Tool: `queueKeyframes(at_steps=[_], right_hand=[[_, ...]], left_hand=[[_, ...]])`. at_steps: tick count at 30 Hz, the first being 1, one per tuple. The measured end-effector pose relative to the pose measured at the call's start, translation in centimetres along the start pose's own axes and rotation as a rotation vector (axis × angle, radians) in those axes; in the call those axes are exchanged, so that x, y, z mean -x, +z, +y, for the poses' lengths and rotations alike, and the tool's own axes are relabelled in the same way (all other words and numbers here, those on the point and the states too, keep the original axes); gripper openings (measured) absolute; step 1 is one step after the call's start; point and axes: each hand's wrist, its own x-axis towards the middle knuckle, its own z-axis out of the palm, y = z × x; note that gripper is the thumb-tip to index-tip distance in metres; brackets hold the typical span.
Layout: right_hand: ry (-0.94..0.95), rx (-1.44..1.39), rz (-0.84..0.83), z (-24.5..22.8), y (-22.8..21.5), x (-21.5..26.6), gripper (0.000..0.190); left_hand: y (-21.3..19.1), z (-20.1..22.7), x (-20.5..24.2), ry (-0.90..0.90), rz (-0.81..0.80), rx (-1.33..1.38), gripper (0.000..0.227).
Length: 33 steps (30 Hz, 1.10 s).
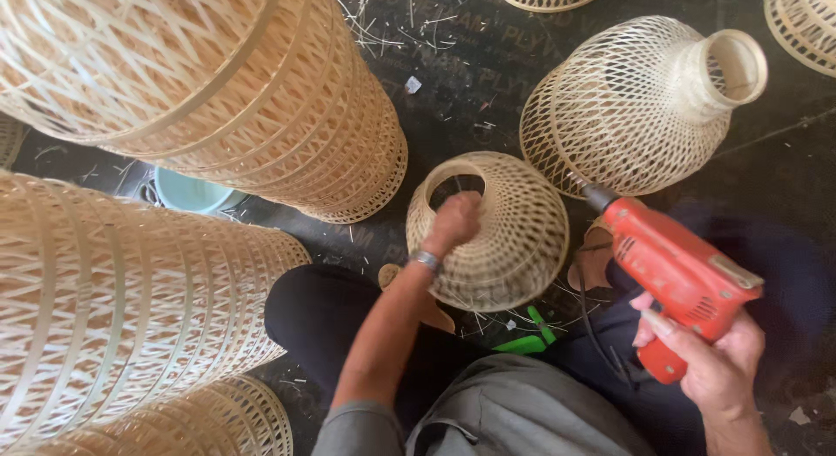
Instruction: The person uses a glue gun to attach circular bamboo frames into woven bamboo structures and uses a drill to secure parts. They handle several woven bamboo pieces while sitting on a workshop floor.
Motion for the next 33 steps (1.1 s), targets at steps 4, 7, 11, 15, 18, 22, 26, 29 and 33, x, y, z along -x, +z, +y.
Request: queueKeyframes(at_steps=[4, 7, 11, 15, 18, 22, 26, 29, 33], right_hand=[[0.104, 0.029, -0.077, 2.4, 1.5, 0.1, 0.048], [0.192, 0.039, -0.134, 4.2, 3.1, 0.0, 0.049], [0.287, 0.114, -0.160, 5.4, 4.8, -0.4, 0.048], [0.302, 0.192, -0.179, 5.2, 5.7, -0.5, 0.052], [0.322, 0.275, -0.163, 5.1, 6.4, -0.4, 0.049], [0.303, 0.385, -0.159, 4.4, 7.2, -0.3, 0.046], [0.304, 0.390, -0.165, 4.5, 7.7, -0.7, 0.047], [0.267, 0.466, -0.162, 4.5, 8.0, -0.7, 0.048], [0.143, 0.565, -0.173, 4.9, 8.1, -0.7, 0.050]], left_hand=[[-8.7, -0.2, 0.8, 0.028, -0.198, 0.224, 0.023], [-11.7, 0.5, 1.8, -0.025, -0.340, 0.320, 0.023], [-12.4, 0.7, 2.9, -0.094, -0.352, 0.494, 0.026], [-11.2, 0.3, 3.1, -0.079, -0.263, 0.475, 0.030], [-10.3, -0.1, 3.1, -0.030, -0.216, 0.488, 0.031], [-9.7, 0.3, 2.8, 0.056, -0.167, 0.548, 0.029], [-9.8, 0.4, 2.4, 0.108, -0.102, 0.492, 0.031], [-10.0, 0.9, 2.4, 0.060, -0.127, 0.494, 0.035], [-10.6, 1.7, 2.7, 0.015, -0.076, 0.616, 0.018]])
